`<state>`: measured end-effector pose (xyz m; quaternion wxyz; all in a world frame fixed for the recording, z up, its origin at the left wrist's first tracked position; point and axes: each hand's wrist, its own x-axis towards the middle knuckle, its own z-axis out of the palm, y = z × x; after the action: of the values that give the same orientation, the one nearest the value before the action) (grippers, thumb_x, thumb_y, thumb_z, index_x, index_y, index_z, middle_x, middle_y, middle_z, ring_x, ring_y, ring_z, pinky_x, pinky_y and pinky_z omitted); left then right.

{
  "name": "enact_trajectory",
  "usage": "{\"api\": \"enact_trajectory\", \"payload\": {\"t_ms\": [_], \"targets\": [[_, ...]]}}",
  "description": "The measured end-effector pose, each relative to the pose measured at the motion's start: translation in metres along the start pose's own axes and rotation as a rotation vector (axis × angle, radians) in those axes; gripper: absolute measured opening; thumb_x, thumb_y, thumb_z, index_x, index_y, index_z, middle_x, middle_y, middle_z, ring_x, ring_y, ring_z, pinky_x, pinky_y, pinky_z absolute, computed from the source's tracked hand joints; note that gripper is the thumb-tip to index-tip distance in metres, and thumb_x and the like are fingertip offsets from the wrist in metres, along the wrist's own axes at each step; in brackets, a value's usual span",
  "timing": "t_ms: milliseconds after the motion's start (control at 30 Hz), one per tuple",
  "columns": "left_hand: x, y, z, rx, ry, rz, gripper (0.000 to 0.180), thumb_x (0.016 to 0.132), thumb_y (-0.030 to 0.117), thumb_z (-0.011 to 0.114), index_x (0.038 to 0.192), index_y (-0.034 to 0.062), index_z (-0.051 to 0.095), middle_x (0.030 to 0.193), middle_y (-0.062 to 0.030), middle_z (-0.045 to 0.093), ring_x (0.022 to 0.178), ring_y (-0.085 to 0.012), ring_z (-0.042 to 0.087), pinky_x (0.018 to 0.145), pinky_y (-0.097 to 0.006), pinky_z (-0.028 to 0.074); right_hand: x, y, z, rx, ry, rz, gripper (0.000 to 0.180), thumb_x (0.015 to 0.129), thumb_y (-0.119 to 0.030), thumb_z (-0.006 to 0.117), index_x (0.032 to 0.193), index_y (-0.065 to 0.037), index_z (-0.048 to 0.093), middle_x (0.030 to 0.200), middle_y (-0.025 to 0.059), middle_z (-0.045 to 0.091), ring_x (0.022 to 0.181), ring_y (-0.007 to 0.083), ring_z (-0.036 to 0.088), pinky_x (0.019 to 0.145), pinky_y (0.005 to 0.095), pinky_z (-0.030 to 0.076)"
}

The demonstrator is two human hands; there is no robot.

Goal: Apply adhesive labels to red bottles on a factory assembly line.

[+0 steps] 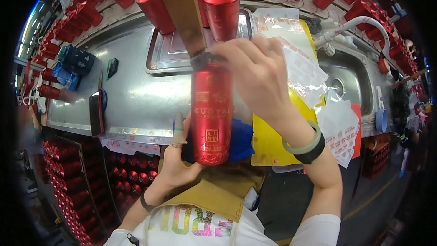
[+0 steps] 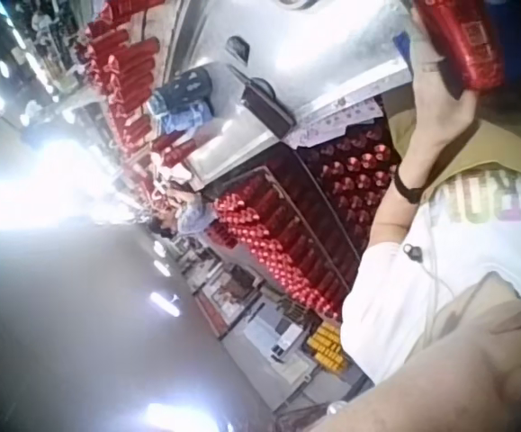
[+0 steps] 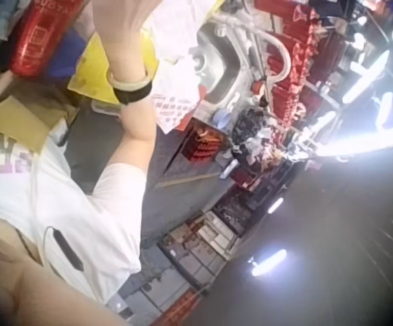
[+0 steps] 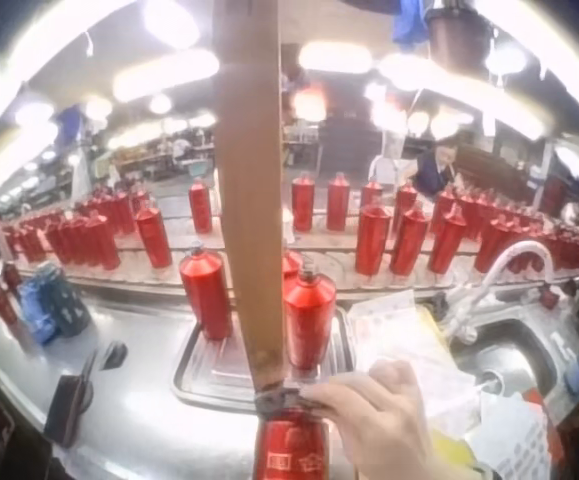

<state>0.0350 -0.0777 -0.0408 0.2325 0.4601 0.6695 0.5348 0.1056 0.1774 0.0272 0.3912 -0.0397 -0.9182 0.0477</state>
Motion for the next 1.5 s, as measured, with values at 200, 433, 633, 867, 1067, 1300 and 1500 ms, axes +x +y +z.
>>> {"api": "enact_trajectory", "payload": {"t_ms": [200, 433, 633, 867, 1067, 1300, 1500], "targets": [[0.011, -0.007, -0.022, -0.052, -0.237, 0.031, 0.107, 0.085, 0.041, 0.082, 0.162, -0.0037, 0.023, 0.162, -0.0263, 0.036, 0.149, -0.0421, 0.037, 0.123, -0.047, 0.029, -0.062, -0.048, -0.009, 0.226, -0.032, -0.365, 0.028, 0.080, -0.013, 0.072, 0.107, -0.020, 0.077, 0.106, -0.0047, 0.073, 0.082, 0.0135, 0.058, 0.072, 0.0318, 0.048], [0.024, 0.021, 0.000, 0.341, 0.025, 0.129, 0.094, 0.080, 0.050, 0.084, 0.150, -0.0038, 0.050, 0.152, -0.0294, 0.044, 0.128, -0.0442, 0.055, 0.107, -0.048, 0.046, -0.078, -0.050, -0.012, 0.528, 0.309, 0.588, 0.035, 0.102, 0.000, 0.058, 0.136, -0.001, 0.056, 0.109, 0.0091, 0.067, 0.090, 0.0135, 0.064, 0.077, 0.0268, 0.048], [0.037, 0.059, 0.012, 0.839, -0.023, 0.127, 0.088, 0.069, 0.052, 0.089, 0.145, 0.0160, 0.063, 0.132, -0.0307, 0.056, 0.109, -0.0436, 0.064, 0.091, -0.047, 0.053, -0.075, -0.056, -0.015, 0.677, 0.359, 1.065, 0.040, 0.108, -0.011, 0.050, 0.147, -0.002, 0.046, 0.122, 0.0064, 0.058, 0.108, 0.0105, 0.054, 0.097, 0.0254, 0.043], [0.045, 0.064, 0.026, 0.886, 0.005, 0.110, 0.057, 0.076, 0.040, 0.087, 0.120, 0.0081, 0.071, 0.127, -0.0364, 0.056, 0.099, -0.0440, 0.066, 0.083, -0.045, 0.055, -0.086, -0.048, -0.006, 0.617, 0.507, 0.984, 0.034, 0.109, -0.010, 0.052, 0.142, -0.004, 0.051, 0.103, 0.0001, 0.054, 0.089, 0.0056, 0.047, 0.080, 0.0212, 0.040], [0.038, 0.047, 0.023, 0.800, 0.126, 0.148, 0.047, 0.076, 0.034, 0.086, 0.103, -0.0013, 0.071, 0.126, -0.0375, 0.058, 0.090, -0.0432, 0.068, 0.077, -0.045, 0.057, -0.093, -0.050, -0.013, 0.620, 0.487, 1.069, 0.034, 0.109, -0.011, 0.050, 0.142, -0.004, 0.051, 0.107, -0.0001, 0.054, 0.091, 0.0061, 0.048, 0.084, 0.0211, 0.042], [0.047, 0.053, 0.030, 0.906, 0.105, 0.125, 0.039, 0.073, 0.032, 0.084, 0.101, 0.0062, 0.072, 0.122, -0.0321, 0.058, 0.086, -0.0383, 0.066, 0.075, -0.044, 0.055, -0.092, -0.055, -0.009, 0.607, 0.485, 1.066, 0.033, 0.109, -0.011, 0.050, 0.141, -0.002, 0.052, 0.109, 0.0009, 0.054, 0.092, 0.0069, 0.048, 0.085, 0.0222, 0.042], [0.053, 0.064, 0.022, 0.900, 0.035, 0.084, 0.052, 0.069, 0.027, 0.086, 0.107, -0.0048, 0.070, 0.113, -0.0245, 0.062, 0.084, -0.0369, 0.067, 0.073, -0.044, 0.055, -0.094, -0.056, -0.007, 0.657, 0.468, 1.065, 0.031, 0.108, -0.009, 0.050, 0.138, 0.000, 0.053, 0.114, 0.0014, 0.056, 0.095, 0.0072, 0.049, 0.087, 0.0227, 0.043]]}}
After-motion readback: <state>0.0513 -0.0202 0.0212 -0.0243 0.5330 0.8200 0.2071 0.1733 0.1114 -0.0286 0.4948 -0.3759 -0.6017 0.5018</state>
